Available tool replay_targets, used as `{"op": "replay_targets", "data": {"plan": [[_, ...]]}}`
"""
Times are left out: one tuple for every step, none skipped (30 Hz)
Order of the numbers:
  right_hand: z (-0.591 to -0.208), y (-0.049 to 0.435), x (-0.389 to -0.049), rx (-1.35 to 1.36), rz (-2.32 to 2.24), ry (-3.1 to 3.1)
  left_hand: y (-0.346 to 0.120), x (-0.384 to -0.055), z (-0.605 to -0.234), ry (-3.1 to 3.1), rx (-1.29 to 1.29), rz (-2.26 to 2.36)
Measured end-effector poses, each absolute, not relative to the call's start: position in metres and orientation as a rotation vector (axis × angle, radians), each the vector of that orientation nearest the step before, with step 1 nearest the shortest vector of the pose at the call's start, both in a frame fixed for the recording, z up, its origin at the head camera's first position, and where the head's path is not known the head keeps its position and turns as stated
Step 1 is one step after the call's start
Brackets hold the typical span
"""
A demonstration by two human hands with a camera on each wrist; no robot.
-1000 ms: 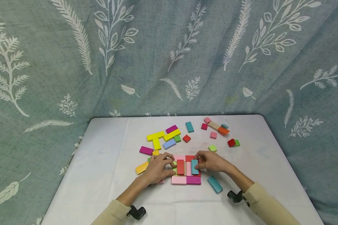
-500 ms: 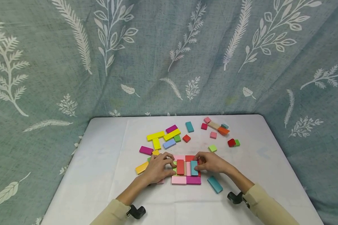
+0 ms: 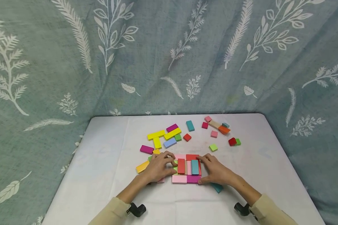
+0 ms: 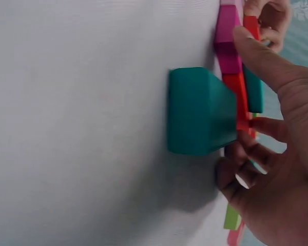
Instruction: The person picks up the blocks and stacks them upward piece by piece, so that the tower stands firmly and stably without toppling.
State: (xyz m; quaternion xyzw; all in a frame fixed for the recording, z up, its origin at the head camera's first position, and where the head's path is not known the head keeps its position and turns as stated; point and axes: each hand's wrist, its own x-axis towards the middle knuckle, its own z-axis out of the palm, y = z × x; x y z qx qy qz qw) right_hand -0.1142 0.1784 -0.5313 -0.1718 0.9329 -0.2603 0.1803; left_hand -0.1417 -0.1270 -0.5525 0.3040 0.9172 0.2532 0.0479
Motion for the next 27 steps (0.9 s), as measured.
{"op": "replay_targets", "data": {"plan": [[-0.532, 0.178, -0.114, -0.485, -0.734, 2.645, -0.128, -0.143, -0.552, 2.792, 0.937, 0.772], [-0.531, 0.178, -0.114, -0.482, -0.743, 2.648, -0.128, -0.145, -0.551, 2.783, 0.948, 0.775], [-0.531, 0.178, -0.114, -0.476, -0.752, 2.649, -0.129, -0.146, -0.55, 2.768, 0.954, 0.787], [-0.531, 0.178, -0.114, -0.472, -0.759, 2.647, -0.129, -0.148, -0.549, 2.751, 0.952, 0.805], [-0.531, 0.178, -0.114, -0.47, -0.767, 2.643, -0.13, -0.15, -0.548, 2.734, 0.941, 0.831], [-0.531, 0.178, -0.114, -0.47, -0.77, 2.638, -0.131, -0.152, -0.547, 2.725, 0.928, 0.861], [-0.531, 0.178, -0.114, -0.47, -0.777, 2.632, -0.133, -0.155, -0.546, 2.722, 0.9, 0.891], [-0.531, 0.178, -0.114, -0.471, -0.784, 2.625, -0.134, -0.159, -0.546, 2.73, 0.864, 0.922], [-0.531, 0.178, -0.114, -0.471, -0.787, 2.62, -0.136, -0.165, -0.545, 2.754, 0.826, 0.943], [-0.532, 0.178, -0.114, -0.472, -0.784, 2.618, -0.137, -0.171, -0.544, 2.788, 0.789, 0.961], [-0.532, 0.178, -0.115, -0.472, -0.783, 2.614, -0.139, -0.179, -0.543, 2.828, 0.746, 0.967], [-0.533, 0.178, -0.115, -0.469, -0.781, 2.611, -0.14, -0.187, -0.541, 2.874, 0.706, 0.959], [-0.533, 0.178, -0.114, -0.466, -0.782, 2.609, -0.141, -0.195, -0.54, 2.918, 0.656, 0.943], [-0.533, 0.178, -0.114, -0.464, -0.788, 2.606, -0.142, -0.204, -0.538, 2.963, 0.621, 0.918], [-0.534, 0.178, -0.114, -0.461, -0.788, 2.606, -0.144, -0.212, -0.536, 3.0, 0.59, 0.883], [-0.534, 0.178, -0.114, -0.458, -0.79, 2.605, -0.145, -0.22, -0.535, 3.027, 0.559, 0.85], [-0.535, 0.178, -0.114, -0.453, -0.789, 2.602, -0.146, -0.227, -0.533, 3.043, 0.525, 0.81], [-0.535, 0.178, -0.114, -0.45, -0.795, 2.599, -0.147, -0.233, -0.533, 3.056, 0.496, 0.772], [-0.535, 0.179, -0.114, -0.449, -0.798, 2.596, -0.148, -0.239, -0.532, 3.061, 0.47, 0.739], [-0.536, 0.179, -0.114, -0.45, -0.802, 2.594, -0.148, -0.244, -0.532, 3.058, 0.449, 0.709], [-0.536, 0.179, -0.114, -0.449, -0.805, 2.593, -0.148, -0.249, -0.533, 3.046, 0.426, 0.689], [-0.536, 0.179, -0.114, -0.45, -0.81, 2.591, -0.148, -0.252, -0.533, 3.031, 0.409, 0.671], [-0.536, 0.179, -0.115, -0.453, -0.812, 2.591, -0.147, -0.256, -0.534, 3.016, 0.394, 0.659], [-0.536, 0.179, -0.115, -0.456, -0.817, 2.592, -0.146, -0.259, -0.535, 3.002, 0.383, 0.652], [-0.536, 0.179, -0.115, -0.459, -0.814, 2.593, -0.144, -0.261, -0.535, 2.987, 0.376, 0.646], [-0.536, 0.179, -0.116, -0.464, -0.813, 2.594, -0.143, -0.263, -0.536, 2.974, 0.369, 0.637], [-0.536, 0.179, -0.117, -0.468, -0.814, 2.591, -0.141, -0.264, -0.536, 2.962, 0.359, 0.628]]}}
